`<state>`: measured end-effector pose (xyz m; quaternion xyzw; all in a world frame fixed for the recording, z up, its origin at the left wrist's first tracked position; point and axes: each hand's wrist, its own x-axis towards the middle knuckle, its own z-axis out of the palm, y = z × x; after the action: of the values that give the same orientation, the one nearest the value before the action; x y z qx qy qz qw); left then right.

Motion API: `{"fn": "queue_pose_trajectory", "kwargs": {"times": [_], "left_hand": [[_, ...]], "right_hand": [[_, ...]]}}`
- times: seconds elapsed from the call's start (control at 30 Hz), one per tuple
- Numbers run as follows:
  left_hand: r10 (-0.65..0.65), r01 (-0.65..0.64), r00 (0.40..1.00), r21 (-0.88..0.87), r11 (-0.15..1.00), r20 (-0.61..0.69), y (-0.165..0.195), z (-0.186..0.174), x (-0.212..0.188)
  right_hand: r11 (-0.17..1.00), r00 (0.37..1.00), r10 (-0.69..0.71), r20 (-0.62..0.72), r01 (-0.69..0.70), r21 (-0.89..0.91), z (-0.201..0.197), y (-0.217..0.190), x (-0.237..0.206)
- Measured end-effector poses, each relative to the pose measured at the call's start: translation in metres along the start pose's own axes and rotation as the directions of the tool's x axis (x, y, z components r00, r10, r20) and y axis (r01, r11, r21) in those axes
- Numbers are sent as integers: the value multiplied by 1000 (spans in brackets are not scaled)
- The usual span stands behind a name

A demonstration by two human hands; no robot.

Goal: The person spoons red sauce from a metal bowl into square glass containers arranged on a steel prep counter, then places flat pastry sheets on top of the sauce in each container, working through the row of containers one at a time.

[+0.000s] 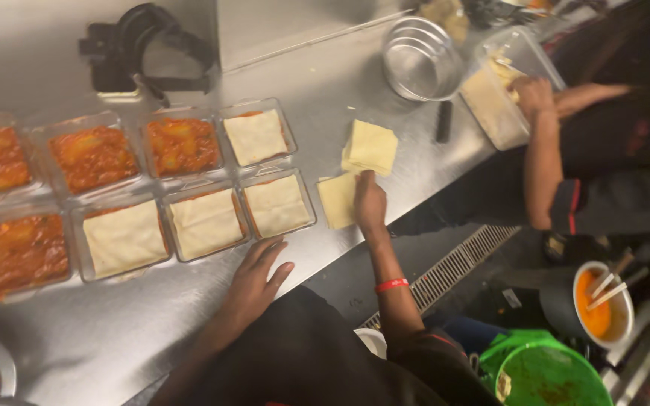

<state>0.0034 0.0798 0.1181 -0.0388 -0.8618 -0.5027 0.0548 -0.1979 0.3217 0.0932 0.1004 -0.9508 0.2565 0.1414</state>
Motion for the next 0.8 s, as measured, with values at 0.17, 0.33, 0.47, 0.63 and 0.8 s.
{"fn": "queue_pose_trajectory", "kwargs": {"times": [0.17,0.33,0.47,0.63,0.8], "left_hand": [[-165,197,978,-313,929,128,-34,-9,-27],[-173,362,932,-851,381,319,-61,-20,-27],[-396,333,853,-939,-87,340,-63,-44,-25],[-468,175,882,-886,430,-53,-64,-86,-25],[-357,165,918,-649,742,-174,-61,-119,-8]], "right_hand": [[973,997,79,3,-78,216,-29,-76,-16],[915,999,-39,-13,41,402,-48,-186,-45],[852,991,-59,118,-11,524,-25,-237,-73],[710,978,-27,206,-127,693,41,-238,-81],[74,618,-57,784,-780,621,88,-230,-88]]}}
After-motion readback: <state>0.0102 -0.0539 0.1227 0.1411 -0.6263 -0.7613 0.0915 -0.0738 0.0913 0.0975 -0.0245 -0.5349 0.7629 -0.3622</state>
